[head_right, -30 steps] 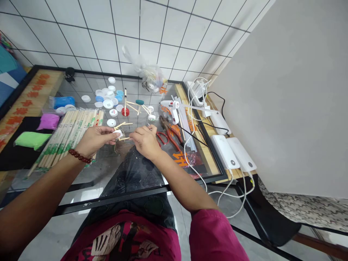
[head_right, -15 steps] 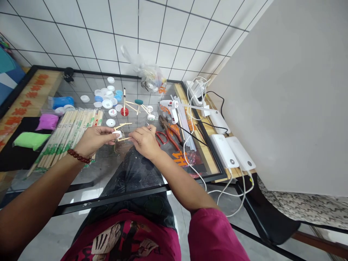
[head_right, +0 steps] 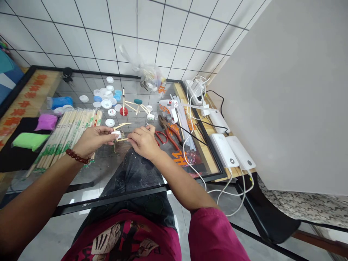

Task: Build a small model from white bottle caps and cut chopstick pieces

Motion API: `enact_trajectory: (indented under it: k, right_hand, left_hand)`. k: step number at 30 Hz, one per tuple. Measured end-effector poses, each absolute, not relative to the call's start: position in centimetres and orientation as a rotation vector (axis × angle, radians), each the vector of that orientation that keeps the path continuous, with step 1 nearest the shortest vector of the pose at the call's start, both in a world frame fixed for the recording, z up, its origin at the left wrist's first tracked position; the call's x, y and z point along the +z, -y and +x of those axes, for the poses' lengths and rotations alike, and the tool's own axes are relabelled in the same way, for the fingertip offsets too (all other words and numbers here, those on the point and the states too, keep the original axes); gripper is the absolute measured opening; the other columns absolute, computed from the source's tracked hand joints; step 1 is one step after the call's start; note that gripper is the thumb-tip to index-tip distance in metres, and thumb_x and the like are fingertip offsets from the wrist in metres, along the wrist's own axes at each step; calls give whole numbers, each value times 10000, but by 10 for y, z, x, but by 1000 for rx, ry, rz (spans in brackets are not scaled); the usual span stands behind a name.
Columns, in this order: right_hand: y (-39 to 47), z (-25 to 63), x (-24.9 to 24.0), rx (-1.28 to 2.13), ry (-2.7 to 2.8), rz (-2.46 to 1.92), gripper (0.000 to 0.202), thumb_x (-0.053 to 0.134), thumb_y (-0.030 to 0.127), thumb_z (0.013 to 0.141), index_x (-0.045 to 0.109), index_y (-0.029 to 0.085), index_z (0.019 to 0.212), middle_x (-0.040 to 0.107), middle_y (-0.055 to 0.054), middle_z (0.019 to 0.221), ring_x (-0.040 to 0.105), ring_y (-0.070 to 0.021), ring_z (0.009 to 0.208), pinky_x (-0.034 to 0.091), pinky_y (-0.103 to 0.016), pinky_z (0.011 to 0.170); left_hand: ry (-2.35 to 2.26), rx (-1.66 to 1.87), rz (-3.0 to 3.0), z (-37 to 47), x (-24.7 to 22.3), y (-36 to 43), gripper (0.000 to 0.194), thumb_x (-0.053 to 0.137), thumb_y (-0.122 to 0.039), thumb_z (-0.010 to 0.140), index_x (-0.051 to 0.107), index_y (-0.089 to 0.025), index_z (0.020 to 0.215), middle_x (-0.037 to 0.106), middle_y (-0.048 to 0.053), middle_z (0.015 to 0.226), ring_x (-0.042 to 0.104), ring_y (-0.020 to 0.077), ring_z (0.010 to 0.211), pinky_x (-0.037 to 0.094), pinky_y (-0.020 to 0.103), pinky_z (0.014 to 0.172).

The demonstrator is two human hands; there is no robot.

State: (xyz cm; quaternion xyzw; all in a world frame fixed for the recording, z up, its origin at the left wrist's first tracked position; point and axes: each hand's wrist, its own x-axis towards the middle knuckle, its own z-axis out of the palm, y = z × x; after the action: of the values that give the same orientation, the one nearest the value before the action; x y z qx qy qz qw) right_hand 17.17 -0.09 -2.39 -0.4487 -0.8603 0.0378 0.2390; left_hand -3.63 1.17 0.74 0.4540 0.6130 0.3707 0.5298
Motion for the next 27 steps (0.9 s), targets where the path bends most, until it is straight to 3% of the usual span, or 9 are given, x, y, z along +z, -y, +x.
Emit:
enact_trajectory:
  k: [10, 17, 27]
  right_hand:
    - [4, 173, -22, 147, 2251, -1230, 292, 629, 487, 941, 718, 212, 984, 726, -45, 970, 603, -209, 931, 235, -407, 938]
    - [-6, 169, -20, 84, 2109, -1267, 332, 533, 374, 1010, 627, 229, 1293, 652, -92, 1292, 581, -234, 1155, 284, -385, 962]
    - [-14, 162, -28, 93, 2104, -1257, 206, 572, 352, 1003, 729, 231, 1060, 753, -47, 1016, 630, -198, 973, 265, -394, 935]
  left_hand:
    - [-1445, 860, 1109, -35, 12, -10, 469, 935, -358, 390, 728, -135, 747, 677, 17, 720, 596, 147, 671, 536, 287, 618]
    - [-1394, 828, 1188, -40, 2, -10, 397, 882, -361, 518, 747, -148, 825, 675, 17, 719, 590, 137, 633, 476, 282, 615]
    - [-1434, 837, 1196, -41, -3, -11, 440, 899, -357, 474, 781, -162, 849, 719, 34, 746, 625, 170, 716, 481, 287, 658]
